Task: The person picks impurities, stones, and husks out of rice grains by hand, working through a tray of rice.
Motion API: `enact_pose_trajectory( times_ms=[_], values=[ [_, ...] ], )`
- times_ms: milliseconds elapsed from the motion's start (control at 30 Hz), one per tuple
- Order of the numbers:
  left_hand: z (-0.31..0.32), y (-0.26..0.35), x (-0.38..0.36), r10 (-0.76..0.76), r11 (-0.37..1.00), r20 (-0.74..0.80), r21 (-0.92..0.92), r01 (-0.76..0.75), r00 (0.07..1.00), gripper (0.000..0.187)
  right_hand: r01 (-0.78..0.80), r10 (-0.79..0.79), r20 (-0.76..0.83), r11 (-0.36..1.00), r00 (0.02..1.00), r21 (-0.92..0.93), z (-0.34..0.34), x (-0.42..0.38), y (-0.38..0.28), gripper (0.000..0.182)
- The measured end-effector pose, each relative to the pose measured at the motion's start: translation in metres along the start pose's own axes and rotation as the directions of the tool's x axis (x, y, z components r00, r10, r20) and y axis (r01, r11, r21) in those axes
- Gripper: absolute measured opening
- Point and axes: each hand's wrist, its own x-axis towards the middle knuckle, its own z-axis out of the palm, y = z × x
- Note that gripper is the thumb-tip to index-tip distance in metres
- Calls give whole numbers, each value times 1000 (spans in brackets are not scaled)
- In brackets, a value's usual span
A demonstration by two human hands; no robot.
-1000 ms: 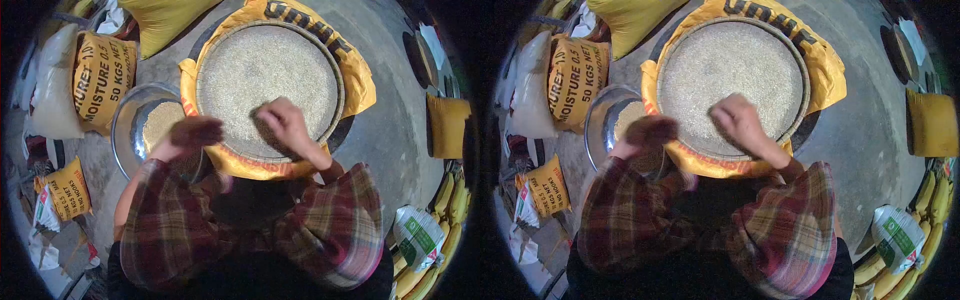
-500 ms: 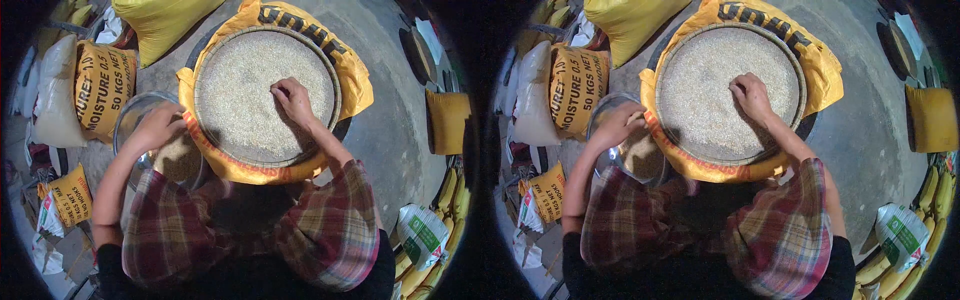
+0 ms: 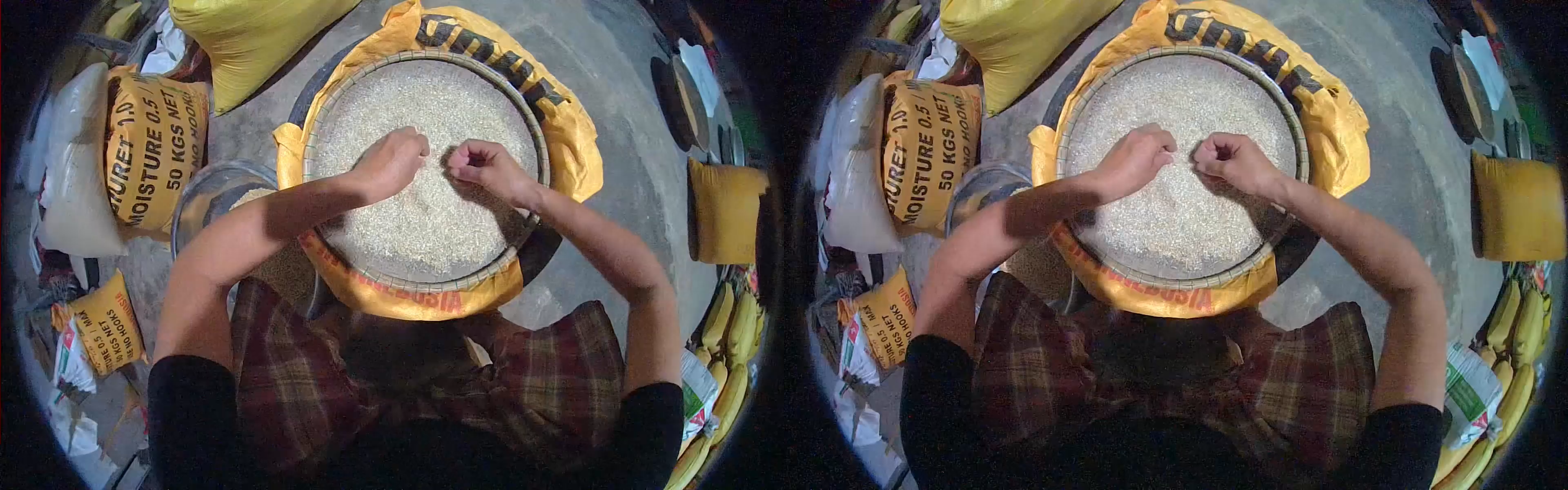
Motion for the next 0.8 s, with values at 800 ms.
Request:
enact_pose_trajectory(
  times_ms=[800],
  values=[
    [-16,-22,29,-245,941,-60,-257,222,968,10,125,-204,-180,920,962,-372,18,-10,5,13]
  ],
)
